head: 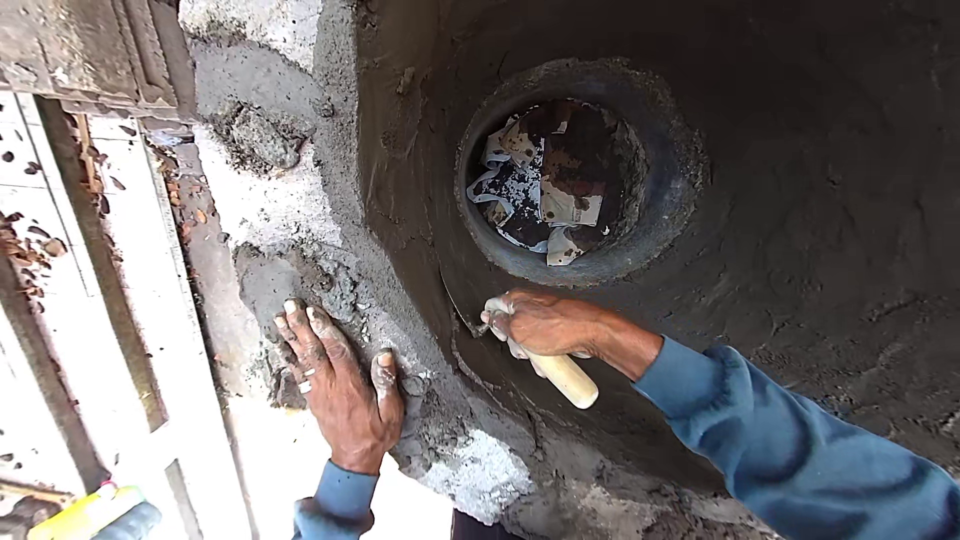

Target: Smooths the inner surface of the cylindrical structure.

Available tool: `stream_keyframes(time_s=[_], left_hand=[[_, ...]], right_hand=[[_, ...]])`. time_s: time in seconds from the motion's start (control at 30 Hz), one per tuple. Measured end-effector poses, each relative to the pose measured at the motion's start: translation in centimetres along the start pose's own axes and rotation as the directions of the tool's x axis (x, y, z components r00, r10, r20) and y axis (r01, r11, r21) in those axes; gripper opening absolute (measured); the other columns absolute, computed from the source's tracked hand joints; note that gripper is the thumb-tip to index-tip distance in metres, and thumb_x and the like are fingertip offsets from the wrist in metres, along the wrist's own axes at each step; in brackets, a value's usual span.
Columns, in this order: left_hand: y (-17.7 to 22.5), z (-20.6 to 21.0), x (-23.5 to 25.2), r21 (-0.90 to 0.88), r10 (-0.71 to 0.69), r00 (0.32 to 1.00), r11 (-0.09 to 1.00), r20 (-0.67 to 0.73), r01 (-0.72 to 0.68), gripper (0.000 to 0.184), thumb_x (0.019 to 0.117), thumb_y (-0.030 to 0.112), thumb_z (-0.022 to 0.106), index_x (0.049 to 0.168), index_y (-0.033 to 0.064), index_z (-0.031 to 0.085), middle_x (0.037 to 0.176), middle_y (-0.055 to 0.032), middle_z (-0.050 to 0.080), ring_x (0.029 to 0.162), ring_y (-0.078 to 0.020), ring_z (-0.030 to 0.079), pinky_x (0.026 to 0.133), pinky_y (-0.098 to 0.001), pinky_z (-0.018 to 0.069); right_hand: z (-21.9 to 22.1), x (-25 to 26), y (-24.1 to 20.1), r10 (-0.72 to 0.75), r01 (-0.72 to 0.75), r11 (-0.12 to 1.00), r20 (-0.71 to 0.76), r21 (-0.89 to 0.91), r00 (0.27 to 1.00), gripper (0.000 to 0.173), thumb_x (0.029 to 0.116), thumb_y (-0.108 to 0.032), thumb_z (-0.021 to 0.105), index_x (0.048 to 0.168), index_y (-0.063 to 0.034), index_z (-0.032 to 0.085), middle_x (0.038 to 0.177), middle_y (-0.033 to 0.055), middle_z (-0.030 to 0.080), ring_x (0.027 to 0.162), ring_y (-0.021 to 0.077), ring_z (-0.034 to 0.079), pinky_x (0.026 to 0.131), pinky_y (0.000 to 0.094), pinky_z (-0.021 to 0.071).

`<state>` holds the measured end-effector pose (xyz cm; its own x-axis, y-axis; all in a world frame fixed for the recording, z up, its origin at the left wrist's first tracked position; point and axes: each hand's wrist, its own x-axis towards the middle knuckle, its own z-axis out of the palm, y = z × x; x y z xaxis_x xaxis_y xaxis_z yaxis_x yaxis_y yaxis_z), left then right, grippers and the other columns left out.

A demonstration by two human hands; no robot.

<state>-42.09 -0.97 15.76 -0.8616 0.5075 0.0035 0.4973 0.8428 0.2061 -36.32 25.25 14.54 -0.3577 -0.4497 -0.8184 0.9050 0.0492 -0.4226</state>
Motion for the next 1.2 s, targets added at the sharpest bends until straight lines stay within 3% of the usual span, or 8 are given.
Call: stream_keyframes(time_s=[0.27,0.57,0.73,0.97,1.1,1.2], left_hand=[[0.1,-0.1,-0.1,0.006,-0.009,1.000,1.000,0.018,0.009,0.096,0.1017,0.065,0.016,0.155,-0.0146,0.022,0.162,-0.0376,0.019,0.153,-0.0513,0.018,0.124,-0.0636,0.0132],[0.1,-0.1,-0.2,0.008,-0.016,0.999,1.000,0.028,0.016,0.091,0.1022,0.060,0.018,0.156,-0.0132,0.024,0.162,-0.0360,0.020,0.153,-0.0511,0.019,0.124,-0.0628,0.0128],[-0.1,0.0,-0.3,0.002,-0.022,0.999,1.000,0.040,0.022,0.089,0.1025,0.059,0.019,0.158,-0.0101,0.020,0.165,-0.0325,0.018,0.154,-0.0488,0.016,0.125,-0.0630,0.0123],[-0.2,0.1,-0.3,0.000,-0.015,0.999,1.000,0.039,0.015,0.086,0.1029,0.056,0.021,0.159,-0.0081,0.020,0.166,-0.0308,0.016,0.155,-0.0465,0.014,0.125,-0.0622,0.0111],[-0.1,0.1,-0.3,0.003,-0.029,0.998,1.000,0.049,0.029,0.087,0.1022,0.057,0.021,0.158,-0.0096,0.020,0.166,-0.0308,0.016,0.155,-0.0468,0.014,0.125,-0.0618,0.0113],[-0.1,0.0,-0.2,0.000,-0.014,0.999,1.000,0.031,0.014,0.088,0.1024,0.058,0.020,0.157,-0.0114,0.023,0.164,-0.0332,0.018,0.154,-0.0494,0.017,0.125,-0.0627,0.0127]], right_hand=[[1.5,-2.6,0.3,-0.028,0.028,0.996,-0.005,-0.085,1.000,0.028,0.1132,-0.026,0.037,0.097,-0.0105,0.055,0.070,-0.0020,0.044,0.053,0.0050,0.043,0.051,0.0202,0.0387],[2.8,-6.4,-0.4,0.000,0.008,0.912,0.017,-0.411,1.000,0.035,0.1140,-0.031,0.033,0.106,-0.0083,0.058,0.080,0.0044,0.052,0.067,0.0145,0.053,0.064,0.0343,0.0464],[4.0,-8.1,-0.5,0.033,-0.024,0.843,0.007,-0.537,0.999,0.036,0.1139,-0.032,0.033,0.104,-0.0083,0.058,0.082,0.0075,0.053,0.075,0.0207,0.056,0.068,0.0398,0.0460],[5.6,-9.3,0.3,0.113,-0.105,0.789,-0.024,-0.605,0.993,0.030,0.1119,-0.030,0.038,0.109,-0.0088,0.059,0.088,0.0102,0.057,0.084,0.0265,0.061,0.071,0.0452,0.0484],[5.3,-9.9,1.7,0.141,-0.104,0.792,0.015,-0.602,0.990,0.030,0.1117,-0.029,0.039,0.104,-0.0083,0.059,0.083,0.0096,0.056,0.078,0.0255,0.060,0.068,0.0444,0.0476],[3.8,-11.3,2.8,0.206,-0.163,0.785,0.004,-0.597,0.979,0.029,0.1095,-0.027,0.045,0.100,-0.0056,0.062,0.081,0.0122,0.058,0.078,0.0287,0.060,0.067,0.0490,0.0469]])
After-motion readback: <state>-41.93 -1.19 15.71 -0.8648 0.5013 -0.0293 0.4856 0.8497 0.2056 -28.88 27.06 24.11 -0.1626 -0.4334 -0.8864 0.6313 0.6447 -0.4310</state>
